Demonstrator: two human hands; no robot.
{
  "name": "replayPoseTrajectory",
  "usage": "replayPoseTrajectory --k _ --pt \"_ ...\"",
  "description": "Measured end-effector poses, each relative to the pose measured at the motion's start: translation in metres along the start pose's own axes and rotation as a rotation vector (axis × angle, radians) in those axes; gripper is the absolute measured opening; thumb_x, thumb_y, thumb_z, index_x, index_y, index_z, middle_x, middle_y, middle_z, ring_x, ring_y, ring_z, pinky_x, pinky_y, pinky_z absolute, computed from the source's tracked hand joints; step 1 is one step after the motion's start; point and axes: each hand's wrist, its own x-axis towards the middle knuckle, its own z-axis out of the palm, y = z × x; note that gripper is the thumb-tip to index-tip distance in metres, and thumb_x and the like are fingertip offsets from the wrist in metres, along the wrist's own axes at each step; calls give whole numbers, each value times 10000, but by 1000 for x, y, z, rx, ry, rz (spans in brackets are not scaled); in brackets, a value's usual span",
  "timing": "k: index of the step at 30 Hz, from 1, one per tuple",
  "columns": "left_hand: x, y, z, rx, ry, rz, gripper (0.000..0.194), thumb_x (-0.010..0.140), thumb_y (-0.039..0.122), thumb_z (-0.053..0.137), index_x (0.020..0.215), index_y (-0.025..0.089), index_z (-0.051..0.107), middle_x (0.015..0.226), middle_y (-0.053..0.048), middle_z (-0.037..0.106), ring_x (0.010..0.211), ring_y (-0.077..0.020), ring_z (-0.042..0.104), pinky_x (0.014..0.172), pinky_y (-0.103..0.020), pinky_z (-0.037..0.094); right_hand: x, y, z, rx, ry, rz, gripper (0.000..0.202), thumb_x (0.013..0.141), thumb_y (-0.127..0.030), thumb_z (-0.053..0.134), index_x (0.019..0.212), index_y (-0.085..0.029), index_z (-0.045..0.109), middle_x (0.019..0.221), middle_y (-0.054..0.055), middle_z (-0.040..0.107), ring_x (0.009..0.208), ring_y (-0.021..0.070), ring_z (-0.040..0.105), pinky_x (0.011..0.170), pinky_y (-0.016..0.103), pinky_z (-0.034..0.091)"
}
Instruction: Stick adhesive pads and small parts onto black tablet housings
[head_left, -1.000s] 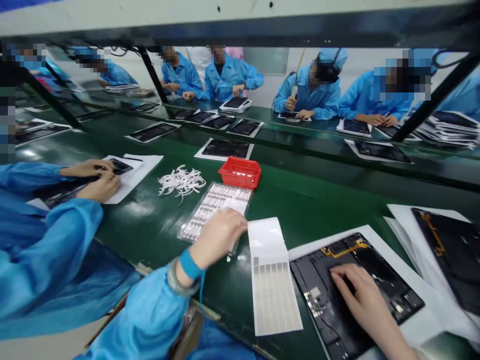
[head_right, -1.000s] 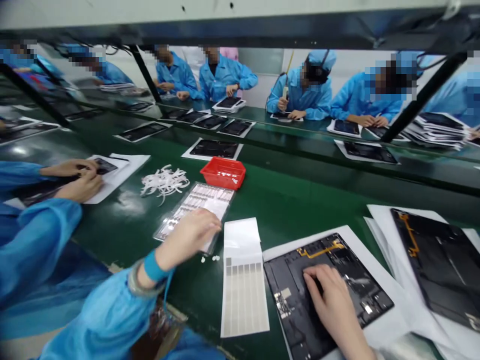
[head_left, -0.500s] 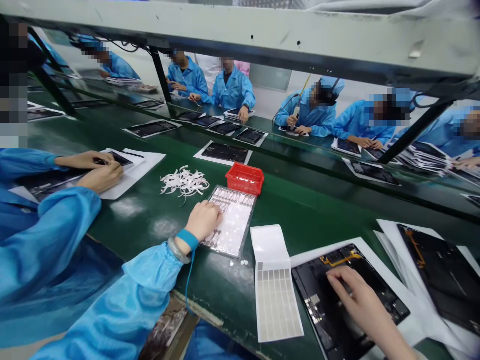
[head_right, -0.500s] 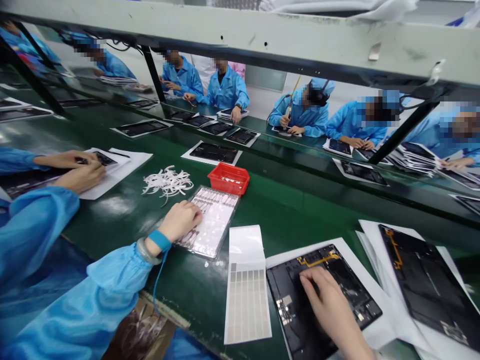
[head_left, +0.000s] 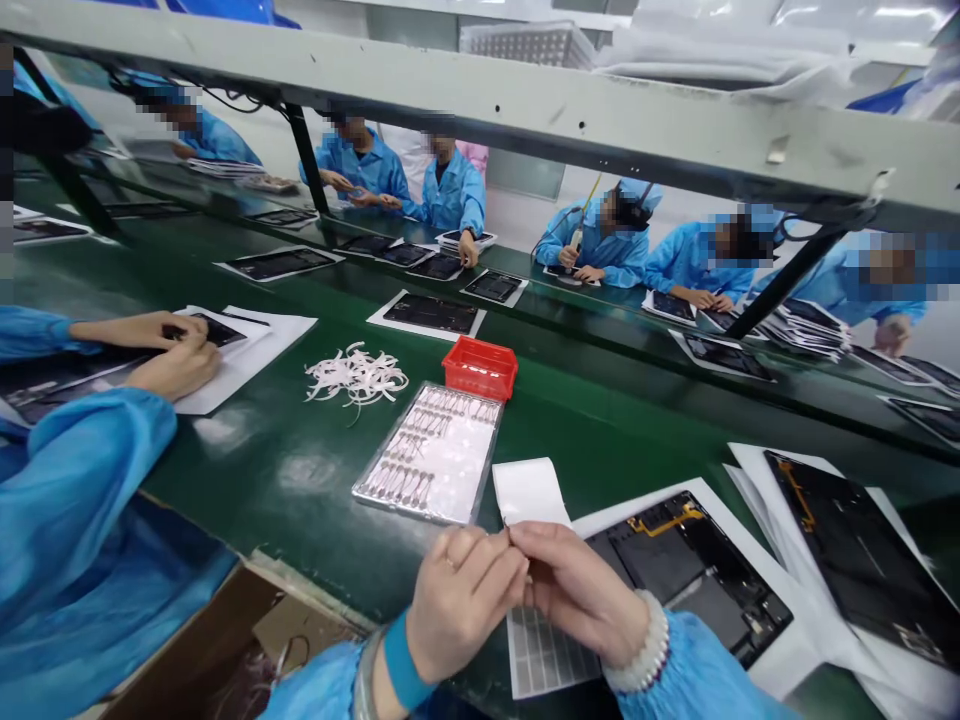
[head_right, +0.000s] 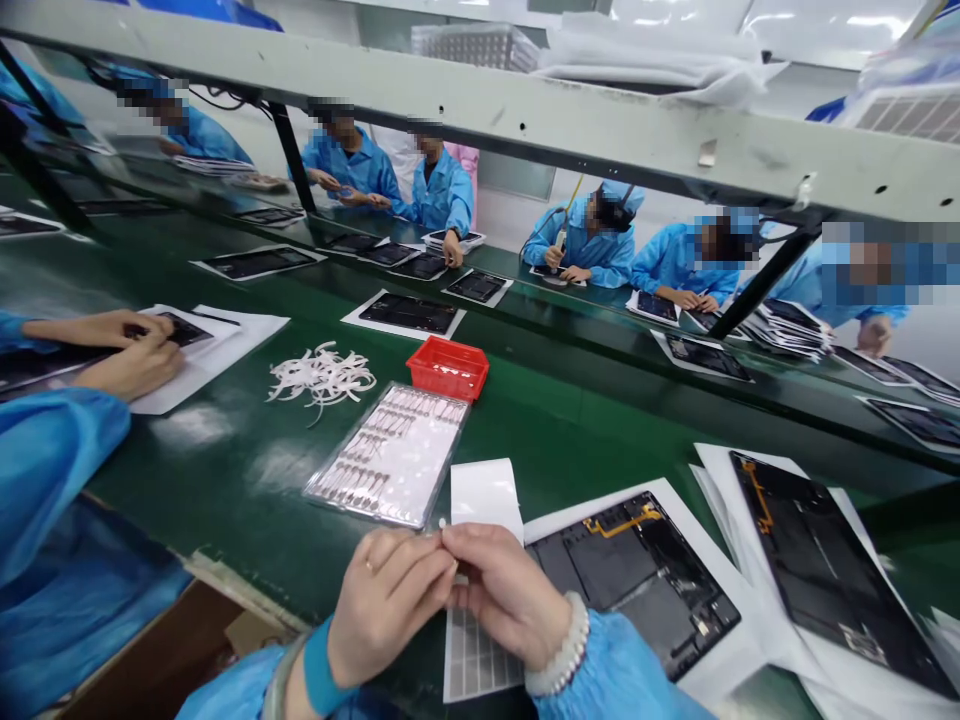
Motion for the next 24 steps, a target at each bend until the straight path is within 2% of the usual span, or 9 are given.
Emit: replayPoseTrajectory --k 4,7,9,13,16,18,21,24 --pt "-8 -9 -5 -116 -42 -64 132 913 151 474 863 179 594 788 -26 668 724 -158 579 679 -305 431 2 -4 2 -237 128 -58 393 573 -457 826 649 -125 629 572 -30 549 502 51 474 453 159 373" --pt "-8 -19 -7 -161 -69 -149 122 915 136 475 939 164 592 847 -53 668 785 -162 606 750 -311 486 6 -5 2 -448 173 -176 452 615 -556 755 629 -133 598 577 -20 555 494 59 456 417 163 329" --pt "-8 -23 -6 -99 -70 -145 138 912 119 481 986 149 593 881 -66 675 816 -171 623 784 -322 503 9 -4 0 -576 170 -232 443 673 -574 694 656 -141 603 597 -12 569 493 66 454 423 177 330" --pt "-10 -23 -2 -21 -70 -83 163 920 114 469 1027 135 591 909 -72 692 828 -183 643 793 -332 511 8 0 -2 -903 148 -363 287 840 -412 544 737 -159 631 660 2 624 521 83 477 514 218 382" --pt "-9 -20 -1 -69 -116 -145 160 931 123 432 948 153 588 845 -51 685 765 -166 640 744 -305 506 6 0 -2 -1081 180 -448 236 878 -282 465 746 -170 626 656 -3 625 572 100 502 583 232 394" --pt "-7 -25 -1 -104 -177 -225 185 941 156 406 879 174 579 787 -29 664 715 -146 629 698 -272 500 5 -1 -2 -1108 193 -457 239 877 -269 455 721 -172 608 622 -11 599 566 101 495 578 230 382" --pt "-3 -43 -1 17 -227 -304 218 943 190 382 876 174 588 787 -45 657 729 -167 625 696 -287 493 5 -5 -8 -1012 196 -406 257 862 -359 489 718 -169 586 546 -32 526 508 94 449 527 220 357" --pt "3 -54 -1 190 -238 -299 304 905 122 341 1086 113 586 1073 -160 641 962 -278 590 817 -419 452 -1 -10 -18 -858 199 -292 356 807 -515 541 776 -163 582 469 -64 446 431 86 388 455 213 323"
